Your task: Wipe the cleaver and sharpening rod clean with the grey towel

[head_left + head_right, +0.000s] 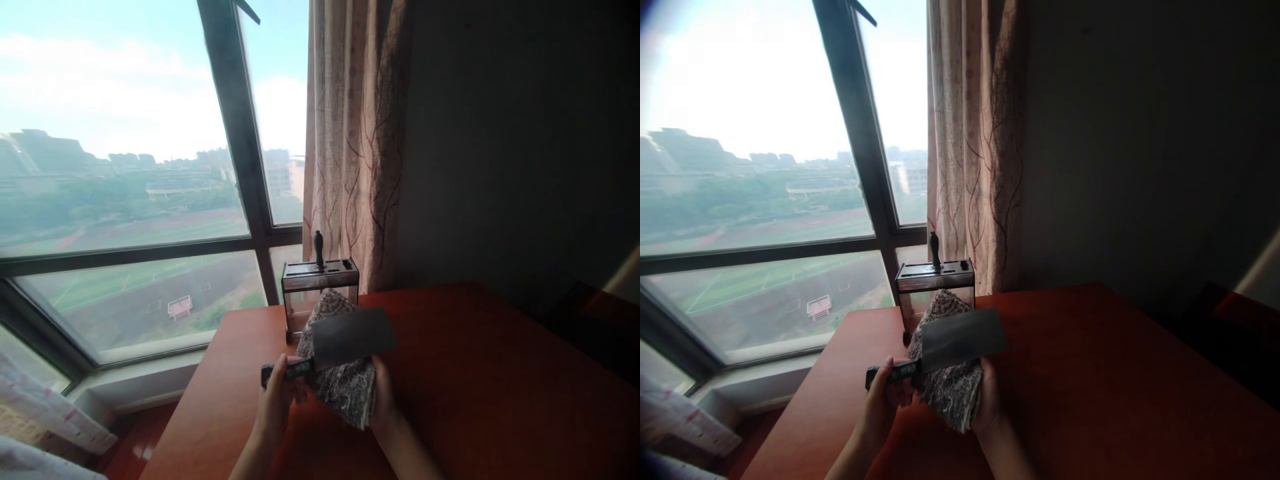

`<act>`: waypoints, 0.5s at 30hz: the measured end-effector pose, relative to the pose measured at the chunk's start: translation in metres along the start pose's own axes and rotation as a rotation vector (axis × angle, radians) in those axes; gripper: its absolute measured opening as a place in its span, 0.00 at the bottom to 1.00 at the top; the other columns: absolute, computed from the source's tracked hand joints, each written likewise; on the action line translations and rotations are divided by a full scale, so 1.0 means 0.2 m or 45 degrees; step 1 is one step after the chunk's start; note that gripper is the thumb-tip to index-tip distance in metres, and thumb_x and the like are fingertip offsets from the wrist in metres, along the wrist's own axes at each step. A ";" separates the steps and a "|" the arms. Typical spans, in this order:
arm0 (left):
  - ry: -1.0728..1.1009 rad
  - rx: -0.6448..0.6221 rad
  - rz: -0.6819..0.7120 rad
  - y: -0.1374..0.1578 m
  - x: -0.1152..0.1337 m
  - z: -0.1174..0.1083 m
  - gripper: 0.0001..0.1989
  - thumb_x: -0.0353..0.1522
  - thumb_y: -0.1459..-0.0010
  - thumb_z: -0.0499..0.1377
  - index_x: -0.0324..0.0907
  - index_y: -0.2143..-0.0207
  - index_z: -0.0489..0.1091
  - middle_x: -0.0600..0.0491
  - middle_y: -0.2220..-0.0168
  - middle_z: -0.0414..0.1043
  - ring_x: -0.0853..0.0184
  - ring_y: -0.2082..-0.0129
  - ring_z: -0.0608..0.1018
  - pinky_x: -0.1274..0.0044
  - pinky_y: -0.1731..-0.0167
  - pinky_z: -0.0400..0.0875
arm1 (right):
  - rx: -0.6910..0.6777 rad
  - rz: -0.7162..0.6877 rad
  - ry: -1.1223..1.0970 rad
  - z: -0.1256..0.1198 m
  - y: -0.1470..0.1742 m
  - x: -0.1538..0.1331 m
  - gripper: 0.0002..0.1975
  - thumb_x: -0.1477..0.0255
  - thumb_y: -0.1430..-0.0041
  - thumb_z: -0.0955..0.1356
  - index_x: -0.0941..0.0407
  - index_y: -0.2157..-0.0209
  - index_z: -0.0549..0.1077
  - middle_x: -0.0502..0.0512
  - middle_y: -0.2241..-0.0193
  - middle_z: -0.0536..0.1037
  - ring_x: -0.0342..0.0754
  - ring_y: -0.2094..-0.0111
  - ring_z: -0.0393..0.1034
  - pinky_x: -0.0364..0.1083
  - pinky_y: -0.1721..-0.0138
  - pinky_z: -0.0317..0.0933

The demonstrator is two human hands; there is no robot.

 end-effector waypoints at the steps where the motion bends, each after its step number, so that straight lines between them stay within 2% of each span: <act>1: -0.050 -0.002 -0.003 0.00 -0.01 0.00 0.17 0.44 0.46 0.60 0.37 0.71 0.72 0.55 0.85 0.69 0.73 0.88 0.68 0.82 0.88 0.61 | -0.010 0.015 -0.009 -0.01 0.00 0.02 0.24 0.57 0.46 0.64 0.59 0.56 0.76 0.61 0.58 0.80 0.60 0.51 0.71 0.59 0.49 0.61; 3: -0.095 -0.011 -0.058 0.01 -0.03 0.00 0.17 0.45 0.47 0.60 0.39 0.72 0.70 0.57 0.86 0.66 0.74 0.90 0.66 0.83 0.90 0.56 | -0.035 0.025 -0.014 -0.03 0.01 0.04 0.24 0.57 0.46 0.64 0.59 0.56 0.76 0.62 0.58 0.80 0.61 0.51 0.71 0.59 0.49 0.61; 6: -0.074 -0.045 -0.166 0.02 -0.08 0.02 0.17 0.46 0.49 0.61 0.41 0.68 0.69 0.56 0.85 0.69 0.71 0.88 0.69 0.83 0.87 0.59 | -0.076 0.049 0.006 -0.02 0.02 0.06 0.23 0.58 0.46 0.65 0.58 0.54 0.75 0.62 0.59 0.80 0.60 0.53 0.72 0.59 0.50 0.61; 9: -0.050 -0.055 -0.233 0.03 -0.10 0.02 0.17 0.47 0.50 0.61 0.44 0.69 0.66 0.56 0.85 0.70 0.70 0.88 0.70 0.82 0.86 0.60 | -0.124 0.153 0.033 0.00 0.03 0.10 0.20 0.60 0.45 0.66 0.56 0.54 0.74 0.60 0.61 0.81 0.58 0.55 0.73 0.58 0.51 0.62; 12: -0.051 -0.067 -0.258 0.04 -0.11 0.03 0.16 0.47 0.49 0.60 0.44 0.71 0.63 0.56 0.86 0.69 0.70 0.89 0.70 0.82 0.87 0.59 | -0.159 0.217 0.051 0.01 0.04 0.12 0.19 0.60 0.44 0.66 0.56 0.54 0.73 0.59 0.63 0.81 0.58 0.56 0.73 0.57 0.52 0.62; 15: -0.040 -0.052 -0.246 0.04 -0.11 0.05 0.15 0.45 0.49 0.60 0.44 0.70 0.64 0.56 0.85 0.70 0.71 0.88 0.70 0.83 0.86 0.61 | -0.173 0.196 0.061 0.01 0.04 0.11 0.19 0.60 0.44 0.66 0.55 0.54 0.74 0.58 0.64 0.81 0.57 0.55 0.73 0.57 0.51 0.62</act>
Point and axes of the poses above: each hand's wrist, its own y-axis away from the middle knuckle, its own z-axis out of the palm, x = y × z, the point moved 6 cm from there along -y, towards the middle knuckle
